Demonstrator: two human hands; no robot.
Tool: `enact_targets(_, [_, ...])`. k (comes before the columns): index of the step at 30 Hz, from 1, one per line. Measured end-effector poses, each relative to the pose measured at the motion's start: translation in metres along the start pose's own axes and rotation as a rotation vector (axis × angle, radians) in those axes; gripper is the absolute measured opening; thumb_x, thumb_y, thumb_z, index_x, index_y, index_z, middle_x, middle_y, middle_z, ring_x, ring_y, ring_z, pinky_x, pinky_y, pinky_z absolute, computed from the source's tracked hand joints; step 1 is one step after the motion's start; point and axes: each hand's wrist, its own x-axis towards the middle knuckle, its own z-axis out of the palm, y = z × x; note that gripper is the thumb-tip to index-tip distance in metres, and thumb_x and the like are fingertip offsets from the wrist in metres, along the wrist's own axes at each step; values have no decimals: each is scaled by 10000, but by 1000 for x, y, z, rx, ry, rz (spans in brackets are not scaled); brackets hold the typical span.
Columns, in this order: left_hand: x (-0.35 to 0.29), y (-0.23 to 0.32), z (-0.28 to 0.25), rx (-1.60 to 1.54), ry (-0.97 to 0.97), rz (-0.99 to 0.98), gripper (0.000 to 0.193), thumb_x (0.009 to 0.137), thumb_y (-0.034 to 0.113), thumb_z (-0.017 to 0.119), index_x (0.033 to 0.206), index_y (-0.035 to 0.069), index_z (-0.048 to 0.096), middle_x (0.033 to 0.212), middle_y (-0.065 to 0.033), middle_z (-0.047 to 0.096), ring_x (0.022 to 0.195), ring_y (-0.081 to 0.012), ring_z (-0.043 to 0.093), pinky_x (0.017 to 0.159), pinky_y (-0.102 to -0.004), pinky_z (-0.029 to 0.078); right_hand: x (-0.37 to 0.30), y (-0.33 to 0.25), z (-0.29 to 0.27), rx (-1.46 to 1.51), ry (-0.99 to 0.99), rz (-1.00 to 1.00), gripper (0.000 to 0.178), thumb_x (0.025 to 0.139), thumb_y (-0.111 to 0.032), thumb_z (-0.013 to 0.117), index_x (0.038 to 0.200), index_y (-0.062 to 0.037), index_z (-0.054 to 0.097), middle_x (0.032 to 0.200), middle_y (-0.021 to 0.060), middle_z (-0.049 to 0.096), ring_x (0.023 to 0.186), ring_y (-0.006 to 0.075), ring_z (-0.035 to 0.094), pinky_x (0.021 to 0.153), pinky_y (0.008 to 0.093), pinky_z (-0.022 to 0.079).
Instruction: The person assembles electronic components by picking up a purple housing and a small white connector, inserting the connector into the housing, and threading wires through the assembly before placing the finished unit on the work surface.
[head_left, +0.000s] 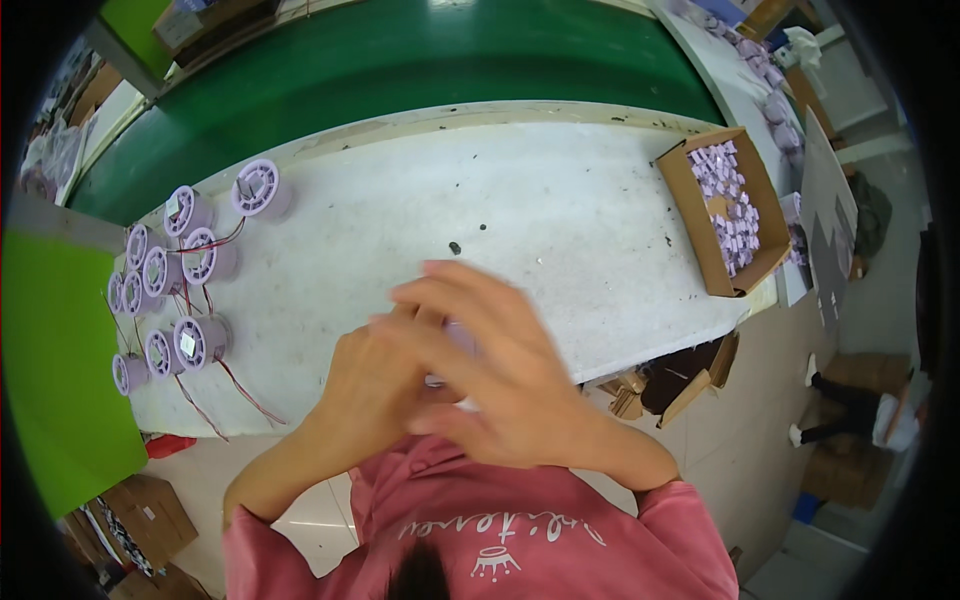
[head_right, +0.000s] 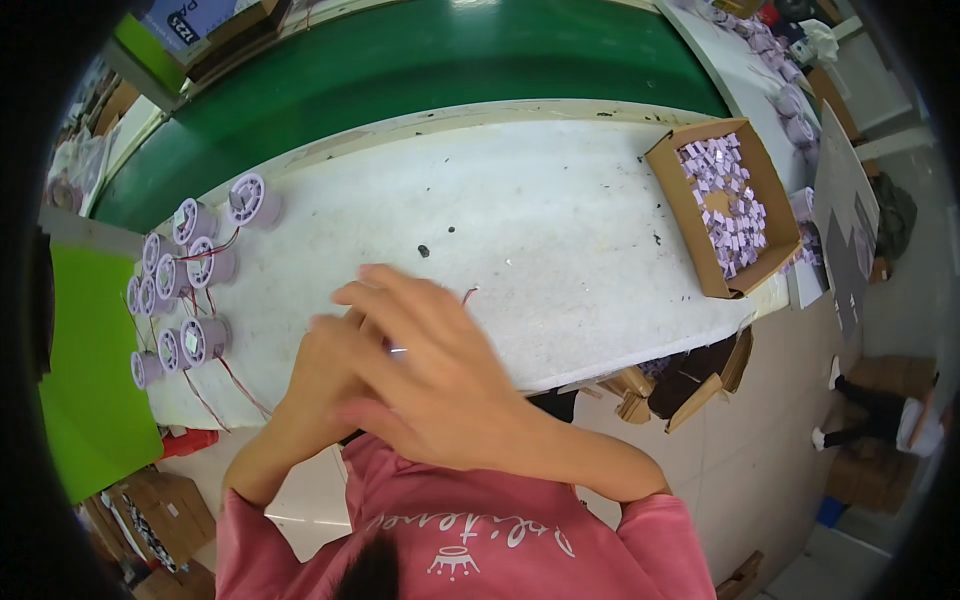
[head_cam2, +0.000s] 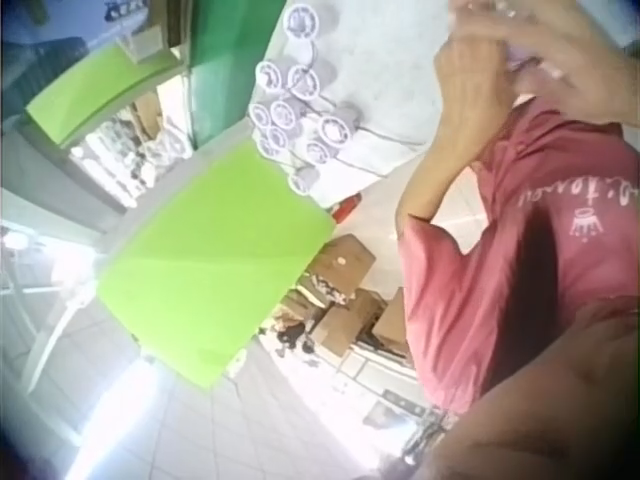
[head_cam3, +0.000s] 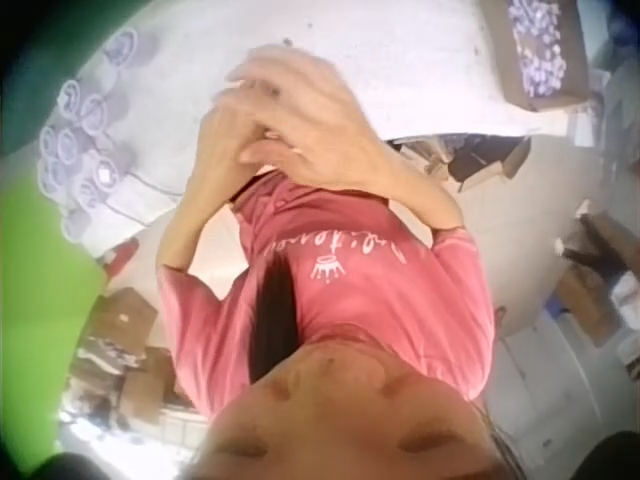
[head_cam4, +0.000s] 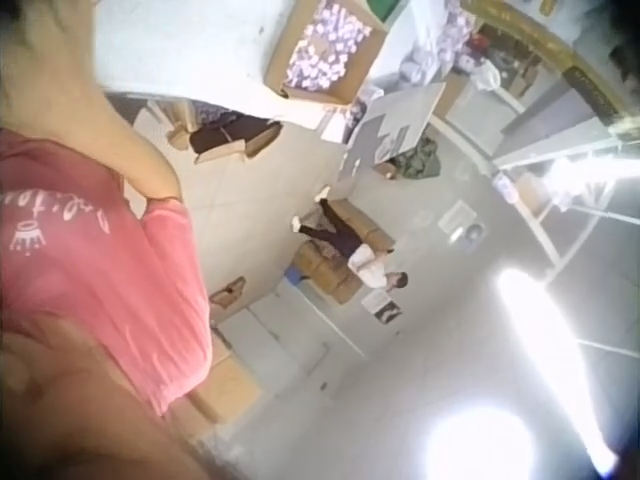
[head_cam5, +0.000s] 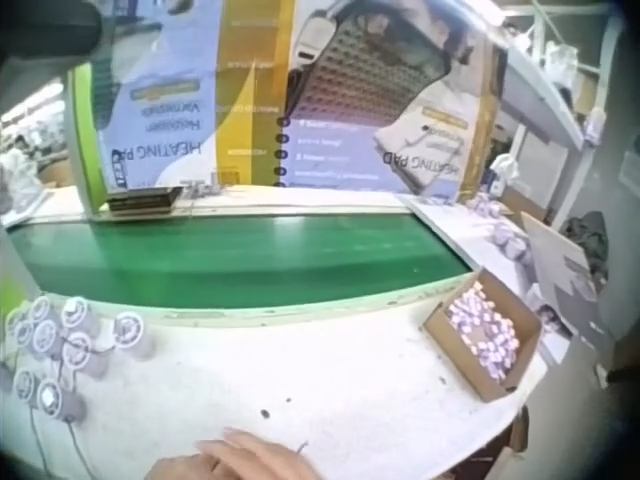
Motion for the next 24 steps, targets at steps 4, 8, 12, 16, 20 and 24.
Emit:
enact_targets(4, [-15,-37,26,-3,143,177,366,792,221,669,1113,56,605,1037,-136,644,891,-339,632,743,-443,518,9,6,51,-61,-8,34,332,822,-331,687,1014,-61,669,1029,130,629,1013,332,563,881,431,442])
enact_targets(8, [-13,-56,46,-39,265,356,319,820,227,618,1081,45,641,1016,-174,660,911,-383,633,775,-484,508,3,3,66,-149,12,125,243,803,-309,686,856,-71,671,794,61,625,815,264,565,708,379,455])
enact_targets(12, [-12,-51,45,187,167,491,352,841,157,582,1181,71,549,1058,-96,615,937,-258,595,735,-348,509,0,8,66,-115,149,109,191,770,-253,662,819,-68,663,759,67,613,761,250,561,606,352,459])
enact_targets(16, [-16,-41,49,130,-89,316,248,877,158,541,1109,73,566,1039,-65,612,959,-230,585,757,-331,505,-10,14,64,-61,276,74,166,743,-219,637,786,-59,654,739,71,617,720,256,577,550,333,456])
enact_targets(20, [-17,-37,50,93,-15,350,253,825,162,601,1065,81,596,1003,-83,627,899,-270,606,681,-387,514,-14,14,64,-19,355,72,182,744,-213,599,775,-45,663,728,82,631,691,265,594,528,324,463])
enact_targets(24, [-11,-35,53,123,-73,352,230,824,168,600,1031,67,611,964,-86,630,891,-262,610,677,-361,520,-22,22,60,4,425,89,245,747,-239,580,801,-21,678,740,98,642,711,273,613,555,329,496])
